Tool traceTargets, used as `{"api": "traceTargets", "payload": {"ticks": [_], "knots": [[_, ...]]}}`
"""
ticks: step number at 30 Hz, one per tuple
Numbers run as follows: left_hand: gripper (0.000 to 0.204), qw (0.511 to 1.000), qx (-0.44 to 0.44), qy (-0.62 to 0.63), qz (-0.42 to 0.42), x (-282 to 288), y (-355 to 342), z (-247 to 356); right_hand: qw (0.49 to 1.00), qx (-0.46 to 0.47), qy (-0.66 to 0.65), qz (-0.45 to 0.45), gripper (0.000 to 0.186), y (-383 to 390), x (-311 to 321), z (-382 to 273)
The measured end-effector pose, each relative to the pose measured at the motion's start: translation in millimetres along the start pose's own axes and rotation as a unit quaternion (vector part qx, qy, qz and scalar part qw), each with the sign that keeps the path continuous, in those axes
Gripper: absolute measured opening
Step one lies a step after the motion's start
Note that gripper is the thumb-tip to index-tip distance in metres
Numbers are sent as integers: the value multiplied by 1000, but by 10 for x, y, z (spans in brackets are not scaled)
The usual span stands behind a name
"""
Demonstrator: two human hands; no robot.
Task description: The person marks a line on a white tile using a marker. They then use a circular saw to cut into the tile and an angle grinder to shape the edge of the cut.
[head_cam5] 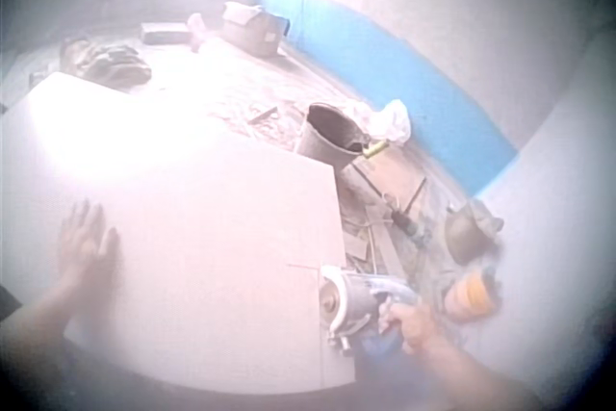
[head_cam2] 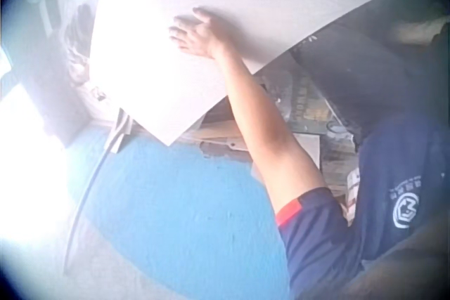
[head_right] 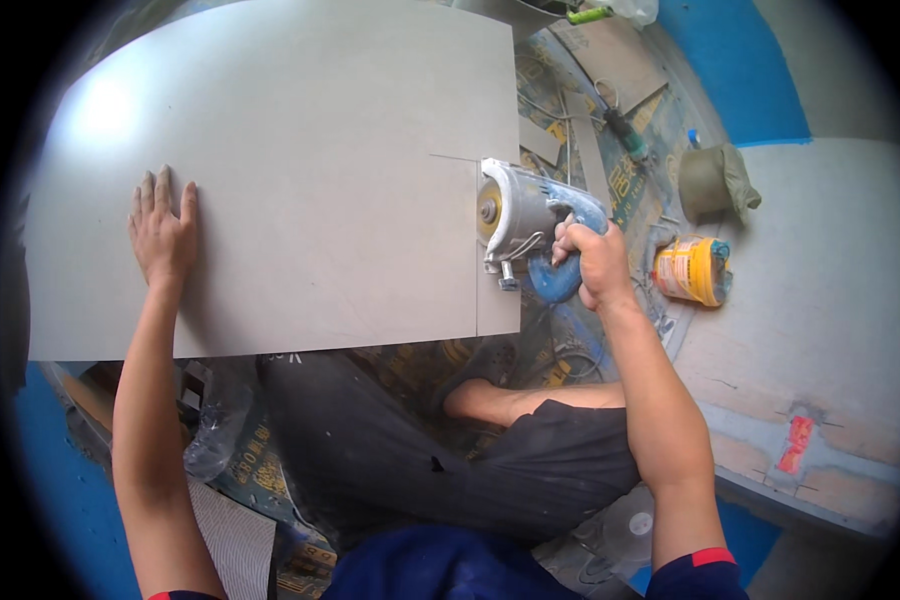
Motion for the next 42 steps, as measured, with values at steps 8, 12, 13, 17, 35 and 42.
{"api": "traceTargets", "payload": {"ticks": [8, 12, 13, 17, 35, 42], "knots": [[68, 1000, 2, 8, -13, -10, -94, 11, 1000, 7, -7, 12, 8, 8, 6, -8], [68, 1000, -1, -2, -18, -21, -147, -8, 1000, 9, -7, 14, 8, 31, -22, -35], [68, 1000, -1, -2, -21, -16, -162, 0, 1000, 7, -8, 14, 8, 28, -12, -25], [68, 1000, -2, 4, -24, 9, -206, 32, 1000, -5, -13, 18, 8, 30, -7, -27], [69, 1000, -8, -4, -30, -14, -421, -6, 1000, -23, 12, 10, 12, 42, -27, -73], [69, 1000, -13, -2, -26, -2, -494, -12, 1000, -26, 10, 12, 12, 63, -59, -100]]}}
Point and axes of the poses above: each hand's wrist, its own y-axis away from the middle knuckle, its own x-axis out of the back of the hand, z = x × y, the point moved 5 cm from there along -y, towards the middle knuckle, and after that the axes turned 15 degrees about -x, right-handed, at the moved point
